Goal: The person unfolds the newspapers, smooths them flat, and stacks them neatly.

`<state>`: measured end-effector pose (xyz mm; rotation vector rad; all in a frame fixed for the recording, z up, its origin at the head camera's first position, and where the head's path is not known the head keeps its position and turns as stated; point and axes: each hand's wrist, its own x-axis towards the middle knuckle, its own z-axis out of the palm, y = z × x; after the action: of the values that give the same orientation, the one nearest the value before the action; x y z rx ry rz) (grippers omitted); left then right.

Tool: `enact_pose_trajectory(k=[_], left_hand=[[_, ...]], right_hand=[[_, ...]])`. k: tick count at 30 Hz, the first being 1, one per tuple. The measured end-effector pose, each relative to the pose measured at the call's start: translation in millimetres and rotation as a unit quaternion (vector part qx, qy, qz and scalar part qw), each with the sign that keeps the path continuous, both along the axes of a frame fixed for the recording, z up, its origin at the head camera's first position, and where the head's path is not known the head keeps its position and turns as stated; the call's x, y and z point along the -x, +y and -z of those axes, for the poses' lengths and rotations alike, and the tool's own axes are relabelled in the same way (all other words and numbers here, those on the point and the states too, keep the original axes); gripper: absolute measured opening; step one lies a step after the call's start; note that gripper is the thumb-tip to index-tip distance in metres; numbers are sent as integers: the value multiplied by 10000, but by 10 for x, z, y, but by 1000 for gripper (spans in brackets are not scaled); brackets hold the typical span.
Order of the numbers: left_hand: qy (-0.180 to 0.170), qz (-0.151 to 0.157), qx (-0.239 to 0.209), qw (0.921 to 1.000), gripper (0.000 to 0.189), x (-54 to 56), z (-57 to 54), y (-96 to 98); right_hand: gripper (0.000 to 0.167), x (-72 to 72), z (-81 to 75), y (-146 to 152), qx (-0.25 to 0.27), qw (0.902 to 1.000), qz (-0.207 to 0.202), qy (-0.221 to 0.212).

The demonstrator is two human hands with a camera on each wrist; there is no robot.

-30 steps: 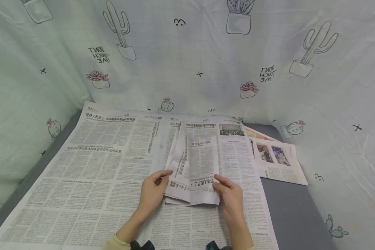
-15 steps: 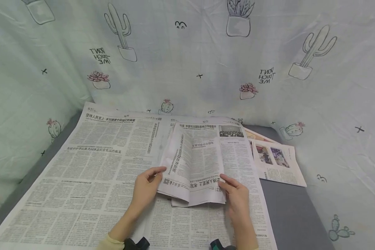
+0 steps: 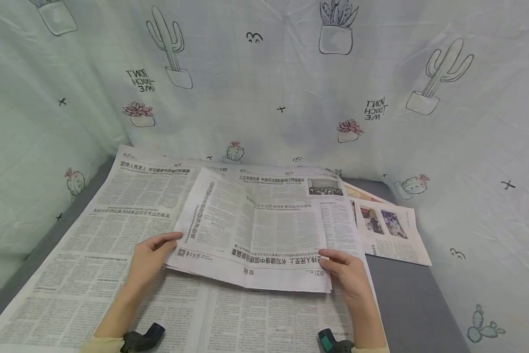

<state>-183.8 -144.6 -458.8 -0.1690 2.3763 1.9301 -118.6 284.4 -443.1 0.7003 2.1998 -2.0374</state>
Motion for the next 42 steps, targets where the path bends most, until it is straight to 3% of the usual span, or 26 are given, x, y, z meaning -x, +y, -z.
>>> enact_pose_trajectory(k=[3,8,16,35,42], left_hand=[[-307,-63,-67,9995,26,19,21,-109],[-504,56,-34,9987,27,59,58,-113],[-311,328,-144,9989,28,35,102,-125],[-293,408,111,9987,27,71,114,-184],[-488,838,-155,9952,29,67,110,-265]], right_hand=[[35,-7,22,33,200,9998,75,-20],[37,-15,65,51,328,9994,140,-27],[40,-28,103,63,333,9992,176,-99],[44,-32,119,75,410,9989,190,-86],[45,-37,123,73,463,9988,157,-73]])
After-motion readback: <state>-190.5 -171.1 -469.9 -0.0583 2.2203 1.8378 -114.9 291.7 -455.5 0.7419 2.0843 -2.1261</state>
